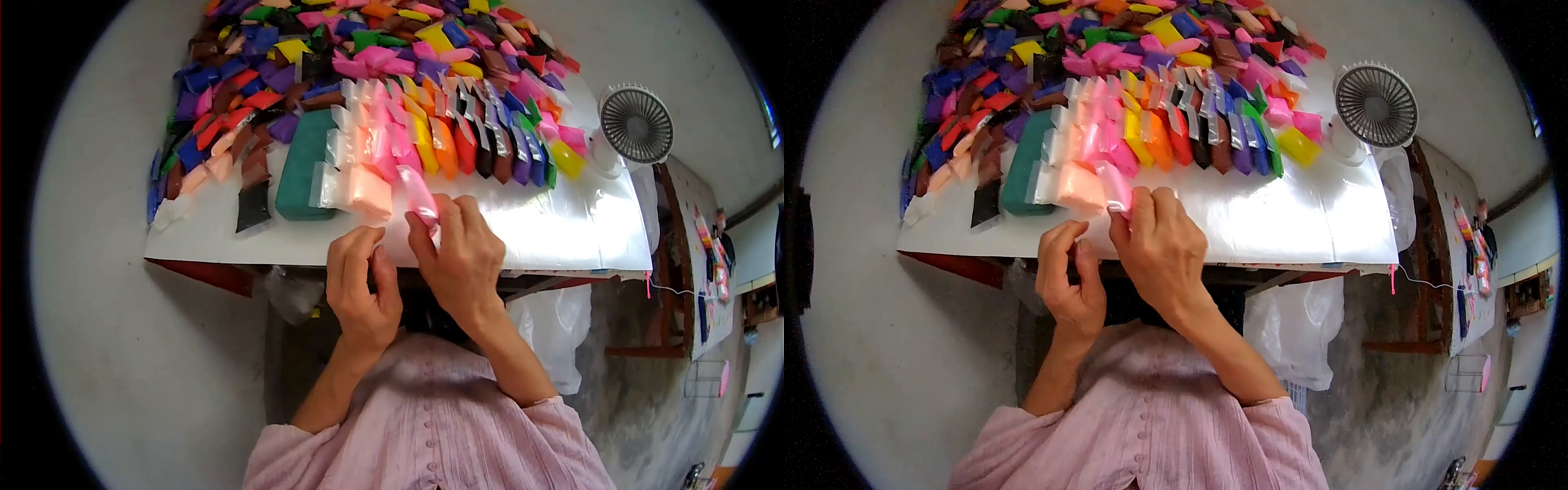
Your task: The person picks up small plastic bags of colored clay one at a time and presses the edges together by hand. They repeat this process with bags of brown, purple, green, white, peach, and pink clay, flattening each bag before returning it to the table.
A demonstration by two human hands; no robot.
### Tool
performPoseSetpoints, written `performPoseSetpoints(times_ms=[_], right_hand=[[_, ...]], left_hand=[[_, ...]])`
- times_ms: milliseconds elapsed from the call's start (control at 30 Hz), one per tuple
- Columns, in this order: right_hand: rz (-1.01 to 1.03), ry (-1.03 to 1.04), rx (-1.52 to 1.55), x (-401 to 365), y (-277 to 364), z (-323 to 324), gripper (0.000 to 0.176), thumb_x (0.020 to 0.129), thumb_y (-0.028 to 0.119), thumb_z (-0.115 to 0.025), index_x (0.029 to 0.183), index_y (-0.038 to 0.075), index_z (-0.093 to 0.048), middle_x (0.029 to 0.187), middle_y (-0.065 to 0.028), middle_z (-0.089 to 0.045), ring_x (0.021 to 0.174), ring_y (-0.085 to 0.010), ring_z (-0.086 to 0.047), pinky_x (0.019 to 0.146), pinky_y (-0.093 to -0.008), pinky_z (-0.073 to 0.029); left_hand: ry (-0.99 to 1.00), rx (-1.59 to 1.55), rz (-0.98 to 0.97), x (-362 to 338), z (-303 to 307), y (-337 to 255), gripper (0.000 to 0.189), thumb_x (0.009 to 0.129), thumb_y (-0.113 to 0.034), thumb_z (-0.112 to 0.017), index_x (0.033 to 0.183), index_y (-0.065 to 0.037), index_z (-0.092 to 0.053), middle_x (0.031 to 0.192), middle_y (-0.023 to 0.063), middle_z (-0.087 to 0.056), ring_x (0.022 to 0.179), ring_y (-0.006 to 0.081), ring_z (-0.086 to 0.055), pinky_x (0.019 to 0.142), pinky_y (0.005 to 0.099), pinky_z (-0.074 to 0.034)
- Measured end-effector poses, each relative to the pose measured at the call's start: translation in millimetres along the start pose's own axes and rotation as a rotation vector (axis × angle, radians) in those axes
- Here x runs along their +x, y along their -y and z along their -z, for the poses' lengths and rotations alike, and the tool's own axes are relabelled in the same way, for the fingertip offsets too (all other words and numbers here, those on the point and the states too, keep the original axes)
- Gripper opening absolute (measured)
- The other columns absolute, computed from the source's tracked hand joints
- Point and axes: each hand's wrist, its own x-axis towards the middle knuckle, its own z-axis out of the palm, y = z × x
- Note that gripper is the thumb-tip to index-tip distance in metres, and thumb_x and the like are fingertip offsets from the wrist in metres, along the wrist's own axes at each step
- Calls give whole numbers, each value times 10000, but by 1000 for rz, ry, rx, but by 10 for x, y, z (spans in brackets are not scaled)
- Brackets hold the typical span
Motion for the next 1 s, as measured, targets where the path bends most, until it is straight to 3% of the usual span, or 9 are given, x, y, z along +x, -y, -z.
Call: performPoseSetpoints(times_ms=[133,333,533,1000], right_hand=[[-24,129,-17,36,61,-177,220,810,110,-659,943,11,-514,843,-144,-498,753,-310,-574,588,-379,-491],[-44,266,82,38,81,-100,362,753,91,-652,1065,-23,-506,935,-173,-505,829,-336,-579,642,-403,-502],[-64,246,50,64,106,-224,399,734,89,-650,1091,-26,-513,947,-171,-512,839,-334,-587,641,-399,-508],[-93,196,61,5,57,-224,273,812,86,-644,1054,-1,-552,910,-152,-529,817,-328,-589,636,-412,-505]], left_hand=[[14,117,17,31,-5,32,226,915,6,-534,1127,59,-588,1107,193,-608,987,338,-607,850,379,-493],[30,151,36,109,-44,16,267,912,-7,-545,1165,62,-594,1168,205,-590,1063,369,-583,915,400,-471],[27,163,33,143,-42,61,270,912,-5,-545,1168,63,-596,1183,211,-576,1081,370,-572,923,406,-466],[18,173,-39,147,102,47,256,897,42,-513,1136,79,-599,1196,214,-579,1080,345,-578,895,396,-481]])
